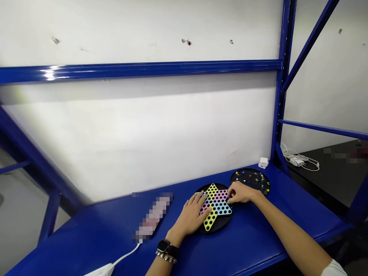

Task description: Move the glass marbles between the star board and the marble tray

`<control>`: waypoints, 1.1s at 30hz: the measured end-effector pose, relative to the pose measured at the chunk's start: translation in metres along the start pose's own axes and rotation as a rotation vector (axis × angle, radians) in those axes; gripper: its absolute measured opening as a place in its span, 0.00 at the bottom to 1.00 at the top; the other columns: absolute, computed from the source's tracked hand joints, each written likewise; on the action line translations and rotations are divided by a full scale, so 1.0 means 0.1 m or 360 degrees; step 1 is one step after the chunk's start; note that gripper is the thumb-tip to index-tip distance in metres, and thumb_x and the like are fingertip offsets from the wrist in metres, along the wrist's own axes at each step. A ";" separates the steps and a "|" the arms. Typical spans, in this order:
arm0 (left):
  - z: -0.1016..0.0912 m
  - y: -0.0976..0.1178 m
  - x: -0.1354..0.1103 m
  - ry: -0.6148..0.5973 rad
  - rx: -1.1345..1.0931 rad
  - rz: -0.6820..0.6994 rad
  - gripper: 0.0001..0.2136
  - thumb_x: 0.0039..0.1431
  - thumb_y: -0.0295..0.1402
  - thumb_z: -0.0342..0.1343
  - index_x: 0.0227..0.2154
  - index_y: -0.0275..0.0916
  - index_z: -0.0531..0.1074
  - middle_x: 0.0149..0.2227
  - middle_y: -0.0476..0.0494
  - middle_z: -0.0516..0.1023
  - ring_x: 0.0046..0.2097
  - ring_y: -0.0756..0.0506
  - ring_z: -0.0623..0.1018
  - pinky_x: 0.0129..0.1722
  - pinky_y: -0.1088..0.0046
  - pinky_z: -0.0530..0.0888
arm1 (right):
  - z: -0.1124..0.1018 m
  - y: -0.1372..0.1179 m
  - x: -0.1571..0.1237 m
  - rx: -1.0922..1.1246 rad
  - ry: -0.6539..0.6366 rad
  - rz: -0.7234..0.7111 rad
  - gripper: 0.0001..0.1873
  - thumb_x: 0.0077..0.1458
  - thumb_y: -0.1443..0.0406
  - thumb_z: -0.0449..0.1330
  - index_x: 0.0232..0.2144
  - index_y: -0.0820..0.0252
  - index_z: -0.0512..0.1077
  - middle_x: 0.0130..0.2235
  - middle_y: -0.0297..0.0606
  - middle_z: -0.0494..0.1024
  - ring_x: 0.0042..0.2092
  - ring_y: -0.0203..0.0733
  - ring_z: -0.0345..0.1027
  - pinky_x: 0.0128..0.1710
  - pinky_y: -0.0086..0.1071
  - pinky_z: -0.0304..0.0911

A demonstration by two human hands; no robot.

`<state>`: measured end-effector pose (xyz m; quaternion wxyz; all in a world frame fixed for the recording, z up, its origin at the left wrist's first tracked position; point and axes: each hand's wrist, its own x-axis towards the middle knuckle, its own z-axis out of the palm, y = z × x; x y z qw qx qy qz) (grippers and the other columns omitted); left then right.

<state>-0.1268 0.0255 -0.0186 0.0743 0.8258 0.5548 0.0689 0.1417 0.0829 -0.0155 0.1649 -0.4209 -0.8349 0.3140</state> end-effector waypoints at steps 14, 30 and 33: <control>0.05 -0.04 0.00 0.0067 0.0018 0.0021 0.30 0.66 0.55 0.40 0.66 0.48 0.57 0.69 0.43 0.55 0.68 0.35 0.57 0.65 0.49 0.59 | -0.71 0.46 -0.41 -0.0259 0.0379 0.0693 0.13 0.51 0.57 0.63 0.24 0.61 0.76 0.32 0.42 0.80 0.34 0.42 0.72 0.33 0.31 0.60; 0.00 0.00 -0.01 0.0013 -0.0002 -0.0007 0.31 0.65 0.56 0.39 0.66 0.46 0.56 0.69 0.43 0.54 0.69 0.34 0.54 0.66 0.49 0.57 | -0.61 0.05 -0.44 -0.0424 0.0067 0.0718 0.23 0.60 0.55 0.54 0.19 0.59 0.76 0.29 0.42 0.80 0.29 0.42 0.71 0.31 0.33 0.57; 0.00 0.00 -0.01 -0.0006 0.0002 -0.0021 0.32 0.65 0.56 0.39 0.67 0.47 0.55 0.70 0.44 0.52 0.69 0.34 0.54 0.66 0.48 0.57 | -0.59 0.04 -0.42 -0.0475 0.0058 0.0740 0.23 0.60 0.55 0.52 0.21 0.59 0.77 0.29 0.42 0.80 0.30 0.43 0.72 0.32 0.32 0.57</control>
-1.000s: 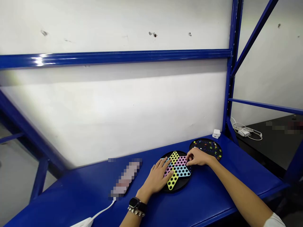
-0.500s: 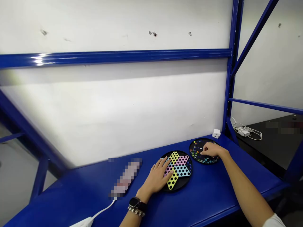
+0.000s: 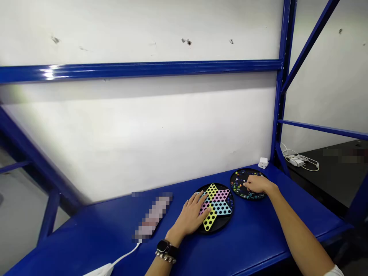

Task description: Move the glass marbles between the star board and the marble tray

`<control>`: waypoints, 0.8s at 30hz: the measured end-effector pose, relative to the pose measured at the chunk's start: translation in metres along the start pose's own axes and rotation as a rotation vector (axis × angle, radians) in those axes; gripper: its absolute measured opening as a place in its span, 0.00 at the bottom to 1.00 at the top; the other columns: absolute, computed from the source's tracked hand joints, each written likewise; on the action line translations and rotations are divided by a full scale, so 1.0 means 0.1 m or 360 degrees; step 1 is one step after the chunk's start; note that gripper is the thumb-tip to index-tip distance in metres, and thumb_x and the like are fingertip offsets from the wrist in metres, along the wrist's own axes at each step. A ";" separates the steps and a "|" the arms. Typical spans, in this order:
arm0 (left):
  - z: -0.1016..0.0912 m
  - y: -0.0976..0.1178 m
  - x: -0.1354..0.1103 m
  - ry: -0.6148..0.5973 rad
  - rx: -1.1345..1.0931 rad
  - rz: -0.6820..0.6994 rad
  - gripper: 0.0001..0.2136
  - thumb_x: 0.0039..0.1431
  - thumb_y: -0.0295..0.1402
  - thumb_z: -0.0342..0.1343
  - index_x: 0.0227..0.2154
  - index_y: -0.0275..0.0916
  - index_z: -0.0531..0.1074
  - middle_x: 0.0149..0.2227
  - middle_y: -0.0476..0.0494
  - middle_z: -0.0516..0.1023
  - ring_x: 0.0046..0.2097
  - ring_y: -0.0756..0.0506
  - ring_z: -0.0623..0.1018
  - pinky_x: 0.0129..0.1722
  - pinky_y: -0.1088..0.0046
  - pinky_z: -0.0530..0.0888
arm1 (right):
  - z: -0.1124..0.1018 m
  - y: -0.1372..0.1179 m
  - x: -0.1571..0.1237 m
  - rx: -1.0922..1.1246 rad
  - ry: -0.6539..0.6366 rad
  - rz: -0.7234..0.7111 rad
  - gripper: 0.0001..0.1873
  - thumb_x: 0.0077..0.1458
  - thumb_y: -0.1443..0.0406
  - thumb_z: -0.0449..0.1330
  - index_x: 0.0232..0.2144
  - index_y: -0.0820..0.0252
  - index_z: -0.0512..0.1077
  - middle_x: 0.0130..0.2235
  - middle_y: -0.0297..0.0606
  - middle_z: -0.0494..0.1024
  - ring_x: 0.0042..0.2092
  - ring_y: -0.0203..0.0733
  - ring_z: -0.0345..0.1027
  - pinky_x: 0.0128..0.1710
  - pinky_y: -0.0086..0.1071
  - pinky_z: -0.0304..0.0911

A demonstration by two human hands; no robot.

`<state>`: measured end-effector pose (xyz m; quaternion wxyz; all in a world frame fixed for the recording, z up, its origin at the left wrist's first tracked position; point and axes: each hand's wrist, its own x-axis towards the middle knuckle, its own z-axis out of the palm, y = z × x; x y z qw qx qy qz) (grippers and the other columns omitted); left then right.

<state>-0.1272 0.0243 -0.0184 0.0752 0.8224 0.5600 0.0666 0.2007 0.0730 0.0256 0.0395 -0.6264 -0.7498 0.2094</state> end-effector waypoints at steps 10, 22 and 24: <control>0.03 -0.04 0.02 0.0013 -0.0007 0.0029 0.32 0.65 0.57 0.38 0.67 0.47 0.54 0.70 0.42 0.52 0.69 0.34 0.54 0.65 0.46 0.57 | 0.03 -0.10 -0.03 -0.0085 -0.0055 -0.0001 0.21 0.57 0.53 0.55 0.23 0.59 0.78 0.26 0.42 0.77 0.33 0.46 0.73 0.36 0.33 0.59; 0.04 -0.01 0.00 0.0014 0.0016 0.0012 0.31 0.66 0.56 0.38 0.66 0.48 0.55 0.70 0.44 0.53 0.69 0.35 0.53 0.65 0.47 0.57 | 0.12 -0.08 -0.02 -0.0060 0.0007 -0.0041 0.18 0.54 0.56 0.59 0.18 0.59 0.70 0.23 0.38 0.73 0.28 0.43 0.69 0.29 0.32 0.54; 0.07 -0.03 0.01 0.0045 0.0014 0.0026 0.31 0.66 0.56 0.39 0.66 0.48 0.56 0.70 0.43 0.53 0.69 0.35 0.53 0.65 0.47 0.58 | 0.16 -0.04 -0.03 -0.0054 0.0026 -0.0103 0.19 0.56 0.55 0.57 0.18 0.59 0.69 0.22 0.37 0.72 0.27 0.41 0.67 0.28 0.31 0.52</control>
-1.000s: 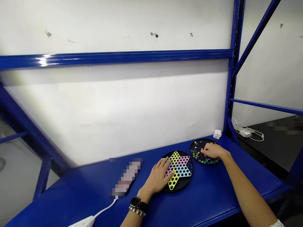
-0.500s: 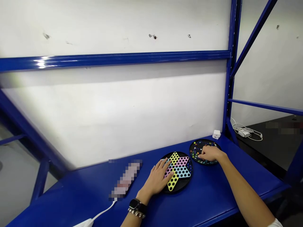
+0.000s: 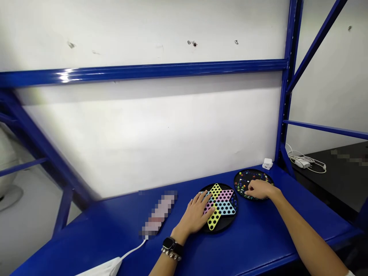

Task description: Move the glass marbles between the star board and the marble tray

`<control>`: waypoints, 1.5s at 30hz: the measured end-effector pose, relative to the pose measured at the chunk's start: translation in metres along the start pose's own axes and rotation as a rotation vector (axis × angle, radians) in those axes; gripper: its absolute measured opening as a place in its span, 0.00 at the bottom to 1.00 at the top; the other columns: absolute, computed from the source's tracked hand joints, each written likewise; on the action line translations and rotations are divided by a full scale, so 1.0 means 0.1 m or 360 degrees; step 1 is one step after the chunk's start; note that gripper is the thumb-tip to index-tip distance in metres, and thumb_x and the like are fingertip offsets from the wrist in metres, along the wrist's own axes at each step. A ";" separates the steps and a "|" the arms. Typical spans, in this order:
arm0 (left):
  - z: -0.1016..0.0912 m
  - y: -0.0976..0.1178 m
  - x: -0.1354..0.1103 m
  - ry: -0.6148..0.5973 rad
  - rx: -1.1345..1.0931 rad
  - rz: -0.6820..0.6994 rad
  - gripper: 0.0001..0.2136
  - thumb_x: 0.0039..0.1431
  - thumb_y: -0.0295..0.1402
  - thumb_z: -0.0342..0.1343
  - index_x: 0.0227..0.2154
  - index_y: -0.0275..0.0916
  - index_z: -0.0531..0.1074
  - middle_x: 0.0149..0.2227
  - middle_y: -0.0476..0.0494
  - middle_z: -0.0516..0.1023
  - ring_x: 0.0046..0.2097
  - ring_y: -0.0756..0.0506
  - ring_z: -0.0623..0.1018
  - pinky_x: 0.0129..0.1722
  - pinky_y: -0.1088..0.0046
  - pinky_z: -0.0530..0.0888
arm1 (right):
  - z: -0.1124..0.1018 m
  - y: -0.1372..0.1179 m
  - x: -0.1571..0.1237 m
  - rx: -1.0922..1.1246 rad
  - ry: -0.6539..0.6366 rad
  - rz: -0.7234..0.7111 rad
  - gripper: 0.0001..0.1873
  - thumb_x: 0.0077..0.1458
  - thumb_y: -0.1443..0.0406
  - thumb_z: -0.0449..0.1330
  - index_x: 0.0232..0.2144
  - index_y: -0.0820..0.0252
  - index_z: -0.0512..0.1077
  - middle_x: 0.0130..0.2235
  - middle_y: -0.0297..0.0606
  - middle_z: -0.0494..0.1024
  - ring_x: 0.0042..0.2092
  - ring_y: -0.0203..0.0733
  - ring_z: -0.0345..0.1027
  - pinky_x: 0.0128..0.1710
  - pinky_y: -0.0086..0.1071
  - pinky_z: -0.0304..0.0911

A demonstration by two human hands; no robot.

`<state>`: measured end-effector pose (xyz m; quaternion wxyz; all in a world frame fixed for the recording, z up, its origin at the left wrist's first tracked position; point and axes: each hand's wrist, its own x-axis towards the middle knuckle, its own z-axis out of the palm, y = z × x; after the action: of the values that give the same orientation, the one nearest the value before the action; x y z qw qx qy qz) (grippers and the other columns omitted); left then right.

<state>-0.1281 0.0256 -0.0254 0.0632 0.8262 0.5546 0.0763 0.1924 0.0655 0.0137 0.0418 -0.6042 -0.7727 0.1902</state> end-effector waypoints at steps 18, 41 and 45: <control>-0.02 0.04 0.00 -0.0035 -0.0043 -0.0018 0.32 0.65 0.57 0.37 0.66 0.47 0.55 0.70 0.43 0.52 0.70 0.33 0.52 0.65 0.43 0.56 | 0.56 -0.03 -0.09 -0.0381 0.0603 -0.0090 0.18 0.68 0.59 0.44 0.38 0.59 0.72 0.40 0.40 0.76 0.38 0.42 0.72 0.32 0.30 0.57; -0.03 0.04 0.00 -0.0064 -0.0038 -0.0032 0.33 0.65 0.57 0.37 0.67 0.47 0.54 0.70 0.43 0.51 0.70 0.34 0.51 0.66 0.46 0.55 | 0.52 -0.03 0.01 -0.0341 0.0525 0.0091 0.31 0.67 0.53 0.42 0.28 0.63 0.78 0.33 0.49 0.80 0.36 0.48 0.74 0.37 0.34 0.59; -0.02 0.04 0.00 -0.0016 -0.0054 -0.0002 0.32 0.65 0.57 0.37 0.66 0.47 0.55 0.70 0.42 0.53 0.69 0.34 0.52 0.65 0.45 0.56 | 0.46 0.04 0.04 -0.0008 0.0585 0.0123 0.32 0.67 0.53 0.41 0.18 0.60 0.70 0.25 0.43 0.75 0.30 0.44 0.71 0.30 0.32 0.56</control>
<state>-0.1251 0.0242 -0.0226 0.0800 0.8250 0.5535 0.0816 0.1818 0.0589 -0.0309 0.1734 -0.6582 -0.7286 0.0764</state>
